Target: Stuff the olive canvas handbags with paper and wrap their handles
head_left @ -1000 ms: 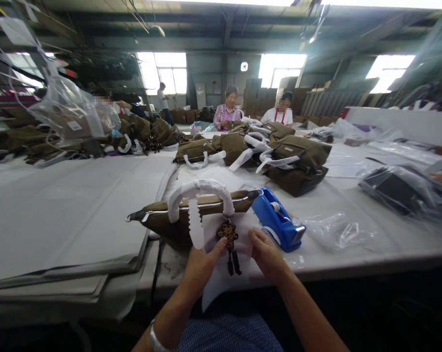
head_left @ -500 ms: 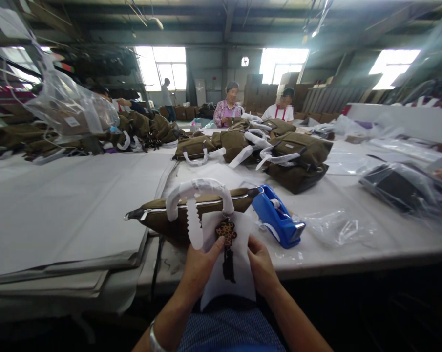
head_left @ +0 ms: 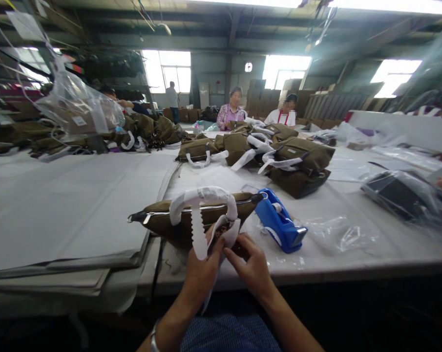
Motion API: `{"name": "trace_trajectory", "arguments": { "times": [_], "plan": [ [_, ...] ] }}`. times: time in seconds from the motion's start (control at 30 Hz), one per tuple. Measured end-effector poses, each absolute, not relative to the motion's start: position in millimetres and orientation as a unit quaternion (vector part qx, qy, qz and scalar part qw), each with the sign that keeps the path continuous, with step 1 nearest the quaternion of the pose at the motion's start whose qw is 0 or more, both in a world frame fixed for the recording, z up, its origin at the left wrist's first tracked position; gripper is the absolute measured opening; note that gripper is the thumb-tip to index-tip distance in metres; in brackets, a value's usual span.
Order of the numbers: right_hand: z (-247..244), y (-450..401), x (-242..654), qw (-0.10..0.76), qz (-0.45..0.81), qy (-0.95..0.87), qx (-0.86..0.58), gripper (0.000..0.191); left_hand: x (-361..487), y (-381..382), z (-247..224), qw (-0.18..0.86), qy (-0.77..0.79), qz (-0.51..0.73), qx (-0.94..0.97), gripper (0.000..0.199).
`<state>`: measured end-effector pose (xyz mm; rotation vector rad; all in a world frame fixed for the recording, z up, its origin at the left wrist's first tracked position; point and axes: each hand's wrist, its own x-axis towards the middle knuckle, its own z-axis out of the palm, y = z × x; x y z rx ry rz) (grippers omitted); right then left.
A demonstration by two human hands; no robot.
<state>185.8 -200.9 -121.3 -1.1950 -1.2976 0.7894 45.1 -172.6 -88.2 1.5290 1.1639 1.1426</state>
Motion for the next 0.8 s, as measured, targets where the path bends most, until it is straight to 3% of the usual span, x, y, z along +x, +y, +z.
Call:
{"name": "trace_trajectory", "arguments": {
  "times": [0.2, 0.37, 0.5, 0.67, 0.8],
  "plan": [
    [-112, -189, 190, 0.575, 0.342, -0.504, -0.546, 0.042, 36, -168, -88, 0.388, 0.454, 0.422, 0.682, 0.044],
    [-118, -184, 172, 0.575, 0.314, -0.483, -0.581, 0.043, 39, -172, -103, 0.234, 0.498, 0.398, 0.734, 0.055],
    [-116, -186, 167, 0.589, 0.357, -0.456, -0.564, 0.043, 42, -175, -107, 0.184, 0.525, 0.358, 0.75, 0.062],
    [-112, -188, 166, 0.603, 0.402, -0.445, -0.527, 0.041, 43, -179, -105, 0.111, 0.53, 0.333, 0.772, 0.063],
    [-115, -186, 161, 0.616, 0.363, -0.452, -0.533, 0.04, 49, -179, -105, 0.019, 0.516, 0.367, 0.774, 0.059]
  ]
}}
